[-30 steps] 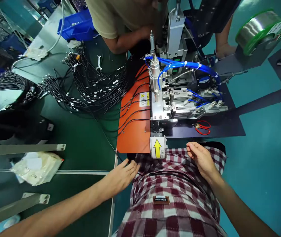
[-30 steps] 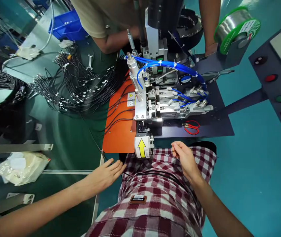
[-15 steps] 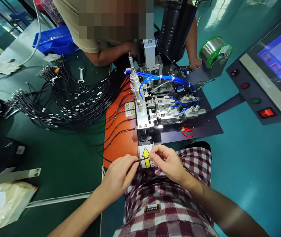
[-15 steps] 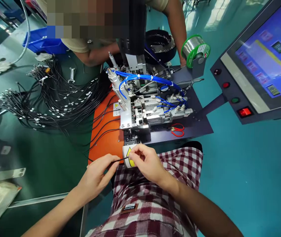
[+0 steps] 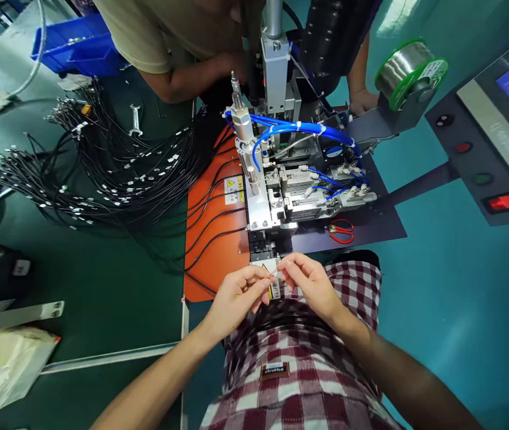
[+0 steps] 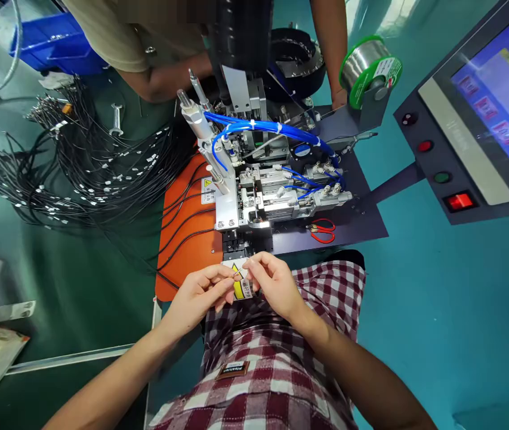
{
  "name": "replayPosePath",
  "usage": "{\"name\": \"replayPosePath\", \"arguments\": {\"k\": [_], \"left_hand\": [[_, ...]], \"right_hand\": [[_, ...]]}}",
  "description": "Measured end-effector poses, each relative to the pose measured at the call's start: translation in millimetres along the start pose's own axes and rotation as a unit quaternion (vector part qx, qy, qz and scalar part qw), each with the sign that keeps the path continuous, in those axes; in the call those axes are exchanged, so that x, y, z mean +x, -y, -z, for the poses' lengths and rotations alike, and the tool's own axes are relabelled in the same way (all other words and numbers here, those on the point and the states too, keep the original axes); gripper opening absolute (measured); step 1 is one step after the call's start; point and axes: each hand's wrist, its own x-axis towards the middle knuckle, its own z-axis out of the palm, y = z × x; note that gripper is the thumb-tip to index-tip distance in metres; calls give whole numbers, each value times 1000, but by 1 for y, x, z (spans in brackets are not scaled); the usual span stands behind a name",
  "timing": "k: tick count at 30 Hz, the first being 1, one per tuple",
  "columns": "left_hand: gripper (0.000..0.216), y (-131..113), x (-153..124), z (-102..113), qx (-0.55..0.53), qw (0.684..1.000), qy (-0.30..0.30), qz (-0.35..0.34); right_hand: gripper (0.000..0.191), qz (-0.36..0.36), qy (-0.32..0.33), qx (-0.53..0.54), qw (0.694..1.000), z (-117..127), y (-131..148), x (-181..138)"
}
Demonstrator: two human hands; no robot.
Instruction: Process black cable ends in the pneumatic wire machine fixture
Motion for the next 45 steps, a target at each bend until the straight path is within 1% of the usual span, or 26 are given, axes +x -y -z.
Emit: {"name": "replayPosePath", "arguments": {"k": [5, 8, 14, 17, 22, 25, 32, 36, 38, 39, 41, 42, 43, 45], "left_hand": [[26, -5, 4, 1, -32, 996, -80, -26], [28, -7, 6, 1, -34, 994, -99, -29], [24, -10, 8, 0, -36, 995, -86, -34], [23, -10, 8, 1, -41, 995, -83, -40], [25, -6, 8, 3, -36, 996, -66, -45], [27, -7, 7, 3, -32, 997, -59, -49], [25, -7, 4, 5, -23, 998, -39, -45], [24, -4, 2, 6, 16, 997, -49, -65], [21, -2, 2, 6, 45, 994, -61, -84], [21, -2, 2, 5, 57, 992, -66, -92], [20, -1, 2, 4, 74, 989, -74, -101], [20, -1, 2, 4, 80, 988, -78, -105], [19, 0, 2, 3, 86, 987, -83, -107], [18, 2, 2, 2, 98, 984, -94, -112]], "right_hand": [[32, -4, 5, -9, 1000, -3, 5, 0], [33, -17, 20, -8, 1000, -6, 7, 0], [29, -2, -9, -5, 1000, -7, 8, 6], [28, -16, -15, 3, 1000, -6, 11, 9], [29, -61, 18, 62, 996, -7, 12, 13], [29, -76, 32, 79, 994, -8, 11, 16], [26, -79, 53, 83, 992, -6, 9, 19], [29, -78, 72, 48, 993, -3, 14, 16], [30, -60, 70, 3, 996, -1, 18, 14], [28, -40, 61, -31, 997, -1, 21, 12], [21, 31, 32, -127, 991, 0, 24, 9], [17, 83, 15, -185, 979, 0, 25, 6], [13, 141, -1, -247, 959, -1, 25, 4], [9, 252, -23, -360, 898, -2, 22, -1]]}}
